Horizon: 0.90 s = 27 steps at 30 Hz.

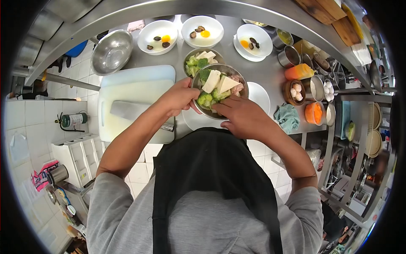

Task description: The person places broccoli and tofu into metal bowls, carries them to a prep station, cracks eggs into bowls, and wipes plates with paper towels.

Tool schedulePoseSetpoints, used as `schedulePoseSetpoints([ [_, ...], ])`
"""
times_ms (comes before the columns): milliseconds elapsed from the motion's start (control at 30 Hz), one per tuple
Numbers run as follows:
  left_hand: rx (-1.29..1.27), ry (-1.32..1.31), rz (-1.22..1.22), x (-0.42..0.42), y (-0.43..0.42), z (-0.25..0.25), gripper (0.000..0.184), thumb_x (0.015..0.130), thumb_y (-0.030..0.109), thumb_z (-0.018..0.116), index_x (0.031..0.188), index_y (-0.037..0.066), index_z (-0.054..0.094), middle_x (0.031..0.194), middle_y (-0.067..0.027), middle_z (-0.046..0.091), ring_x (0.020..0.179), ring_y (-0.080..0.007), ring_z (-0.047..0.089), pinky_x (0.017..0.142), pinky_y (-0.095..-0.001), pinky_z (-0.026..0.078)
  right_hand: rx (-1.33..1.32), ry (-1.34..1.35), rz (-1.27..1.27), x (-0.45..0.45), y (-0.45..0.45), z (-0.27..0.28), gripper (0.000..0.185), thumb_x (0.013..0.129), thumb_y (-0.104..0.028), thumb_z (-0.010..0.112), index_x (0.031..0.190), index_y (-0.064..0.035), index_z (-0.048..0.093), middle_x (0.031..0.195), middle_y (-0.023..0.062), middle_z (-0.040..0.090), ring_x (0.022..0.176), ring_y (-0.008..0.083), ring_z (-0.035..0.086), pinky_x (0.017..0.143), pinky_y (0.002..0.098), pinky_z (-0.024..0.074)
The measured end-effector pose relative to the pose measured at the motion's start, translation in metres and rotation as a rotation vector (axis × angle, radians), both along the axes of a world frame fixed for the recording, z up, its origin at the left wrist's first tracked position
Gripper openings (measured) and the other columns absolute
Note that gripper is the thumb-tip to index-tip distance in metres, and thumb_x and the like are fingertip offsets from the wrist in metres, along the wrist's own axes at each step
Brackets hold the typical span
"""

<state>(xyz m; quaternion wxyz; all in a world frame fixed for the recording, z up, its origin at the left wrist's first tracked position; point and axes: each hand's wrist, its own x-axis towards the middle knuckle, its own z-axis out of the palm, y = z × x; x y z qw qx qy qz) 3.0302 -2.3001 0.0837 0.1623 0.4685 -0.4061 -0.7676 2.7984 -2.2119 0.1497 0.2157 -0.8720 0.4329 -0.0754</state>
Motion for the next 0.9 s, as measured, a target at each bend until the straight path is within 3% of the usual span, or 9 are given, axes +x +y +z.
schedulePoseSetpoints([
  [33, -0.003, 0.019, -0.009, -0.002, -0.001, -0.001, 0.031, 0.084, 0.004, 0.053, 0.114, -0.002, 0.052, 0.089, -0.0087, 0.065, 0.059, -0.0158, 0.070, 0.037, -0.0221, 0.031, 0.024, 0.114, 0.016, 0.001, -0.001, -0.002, 0.044, 0.081, -0.019, 0.078, 0.121, -0.0060, 0.065, 0.116, 0.0112, 0.066, 0.116, 0.0303, 0.061, 0.099, 0.0421, 0.0496],
  [233, 0.039, -0.001, -0.024, -0.008, -0.010, -0.004, 0.030, 0.083, 0.003, 0.052, 0.113, -0.001, 0.051, 0.086, -0.0081, 0.063, 0.057, -0.0166, 0.069, 0.035, -0.0205, 0.030, 0.066, 0.102, 0.016, -0.006, -0.008, -0.012, 0.031, 0.082, -0.023, 0.078, 0.106, -0.0078, 0.065, 0.100, 0.0094, 0.063, 0.104, 0.0303, 0.062, 0.091, 0.0429, 0.0515],
  [433, 0.078, 0.027, -0.022, -0.015, -0.017, 0.003, 0.031, 0.081, 0.002, 0.053, 0.113, 0.000, 0.051, 0.087, -0.0098, 0.065, 0.056, -0.0171, 0.069, 0.034, -0.0195, 0.032, 0.134, -0.285, -0.060, -0.032, -0.013, 0.008, 0.021, 0.083, -0.017, 0.079, 0.095, -0.0062, 0.065, 0.093, 0.0100, 0.064, 0.093, 0.0294, 0.064, 0.082, 0.0409, 0.0523],
  [533, 0.060, 0.015, 0.014, -0.015, -0.020, -0.002, 0.032, 0.081, 0.002, 0.054, 0.113, -0.001, 0.051, 0.087, -0.0112, 0.066, 0.056, -0.0171, 0.069, 0.034, -0.0198, 0.032, 0.150, -0.466, -0.397, -0.052, -0.001, 0.005, 0.017, 0.085, -0.012, 0.078, 0.093, -0.0051, 0.065, 0.090, 0.0097, 0.065, 0.086, 0.0269, 0.065, 0.079, 0.0393, 0.0541],
  [667, 0.038, 0.008, 0.060, -0.016, -0.032, -0.011, 0.033, 0.082, 0.000, 0.054, 0.114, -0.002, 0.051, 0.086, -0.0111, 0.066, 0.055, -0.0164, 0.069, 0.034, -0.0202, 0.032, 0.150, -0.185, -0.547, -0.086, 0.010, -0.042, 0.030, 0.084, -0.024, 0.081, 0.105, -0.0048, 0.071, 0.096, 0.0111, 0.069, 0.086, 0.0266, 0.068, 0.078, 0.0355, 0.0551],
  [700, 0.024, -0.003, 0.073, -0.021, -0.035, -0.006, 0.032, 0.082, -0.001, 0.053, 0.114, -0.002, 0.051, 0.085, -0.0105, 0.066, 0.055, -0.0160, 0.068, 0.034, -0.0204, 0.032, -0.074, -0.101, -0.517, -0.095, 0.010, -0.059, 0.035, 0.088, -0.030, 0.078, 0.108, -0.0023, 0.072, 0.101, 0.0120, 0.071, 0.087, 0.0246, 0.070, 0.077, 0.0338, 0.0552],
  [833, -0.069, 0.085, 0.085, -0.047, -0.056, -0.014, 0.028, 0.086, 0.002, 0.056, 0.112, -0.009, 0.053, 0.084, -0.0163, 0.069, 0.062, -0.0222, 0.074, 0.034, -0.0234, 0.033, 0.375, -0.776, -1.012, -0.101, -0.027, -0.059, 0.037, 0.099, -0.031, 0.066, 0.114, 0.0030, 0.065, 0.102, 0.0101, 0.071, 0.082, 0.0177, 0.072, 0.071, 0.0301, 0.0566],
  [900, -0.045, 0.074, 0.133, -0.067, -0.059, -0.012, 0.031, 0.084, 0.000, 0.056, 0.113, -0.006, 0.049, 0.086, -0.0169, 0.067, 0.062, -0.0237, 0.074, 0.034, -0.0227, 0.035, 0.519, -0.789, -1.030, -0.100, -0.048, -0.052, 0.036, 0.099, -0.032, 0.065, 0.115, 0.0004, 0.062, 0.103, 0.0089, 0.070, 0.081, 0.0169, 0.071, 0.072, 0.0300, 0.0569],
])
